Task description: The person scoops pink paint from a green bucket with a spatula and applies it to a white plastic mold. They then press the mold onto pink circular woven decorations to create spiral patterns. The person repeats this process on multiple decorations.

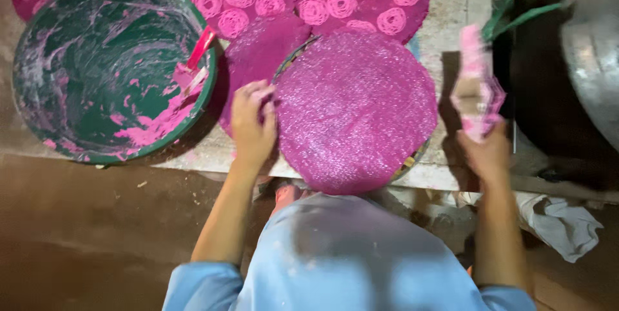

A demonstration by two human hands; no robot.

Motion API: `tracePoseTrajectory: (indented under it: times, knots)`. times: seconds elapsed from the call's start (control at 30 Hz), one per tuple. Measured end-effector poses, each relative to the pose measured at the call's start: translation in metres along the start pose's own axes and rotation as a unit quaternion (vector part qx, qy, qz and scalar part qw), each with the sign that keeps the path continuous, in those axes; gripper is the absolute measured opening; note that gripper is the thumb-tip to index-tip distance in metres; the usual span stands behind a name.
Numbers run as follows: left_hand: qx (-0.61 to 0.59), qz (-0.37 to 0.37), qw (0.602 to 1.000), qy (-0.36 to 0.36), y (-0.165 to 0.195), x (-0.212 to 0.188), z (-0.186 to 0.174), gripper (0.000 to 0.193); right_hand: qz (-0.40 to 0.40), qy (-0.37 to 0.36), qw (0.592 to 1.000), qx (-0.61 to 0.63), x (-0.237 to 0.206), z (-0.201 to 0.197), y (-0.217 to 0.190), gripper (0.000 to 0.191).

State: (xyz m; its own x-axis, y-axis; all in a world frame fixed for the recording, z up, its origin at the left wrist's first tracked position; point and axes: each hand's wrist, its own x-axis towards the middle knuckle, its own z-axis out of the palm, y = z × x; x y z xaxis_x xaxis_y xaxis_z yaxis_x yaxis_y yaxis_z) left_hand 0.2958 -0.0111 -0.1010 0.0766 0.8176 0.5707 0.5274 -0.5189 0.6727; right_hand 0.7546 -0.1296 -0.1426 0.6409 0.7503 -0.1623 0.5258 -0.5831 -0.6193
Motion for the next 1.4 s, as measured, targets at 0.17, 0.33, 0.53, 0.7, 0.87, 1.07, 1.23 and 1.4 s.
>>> tracePoseTrajectory:
  times: [0.17, 0.33, 0.53, 0.7, 0.87, 1.07, 1.23, 1.4]
  knots:
    - [-0.326, -0.094, 0.933, -0.123, 0.023, 0.039, 0.021, 0.048, -0.133, -0.222, 0.926, 0.276, -0.031, -0.035, -0.028, 0.061]
    - [-0.773, -0.181, 0.579, -0.184, 0.022, 0.057, 0.03, 0.092, -0.154, -0.622, 0.715, 0.278, -0.049, 0.002, -0.088, 0.048]
    - [-0.892, -0.128, 0.422, -0.1, 0.013, 0.038, 0.036, 0.051, 0.127, -0.652, 0.742, 0.09, -0.041, 0.004, -0.137, 0.06]
    - [-0.887, -0.159, 0.434, 0.006, -0.01, 0.046, 0.044, 0.028, -0.164, -0.582, 0.796, -0.041, -0.022, 0.023, -0.169, 0.072]
    - [-0.894, -0.169, 0.414, 0.026, -0.036, 0.044, 0.03, 0.031, -0.218, -0.474, 0.85, -0.076, -0.053, 0.052, -0.184, 0.069]
    - [-0.914, -0.153, 0.374, 0.04, -0.029, 0.034, 0.05, 0.033, -0.108, -0.465, 0.851, -0.218, -0.057, 0.027, -0.213, 0.072]
    - [-0.892, -0.139, 0.429, 0.039, -0.037, 0.058, 0.046, 0.035, -0.212, -0.426, 0.871, -0.122, -0.06, 0.036, -0.224, 0.056]
    - [-0.893, -0.161, 0.419, 0.036, -0.041, 0.044, 0.029, 0.033, -0.184, -0.49, 0.85, -0.06, -0.069, 0.046, -0.216, 0.058]
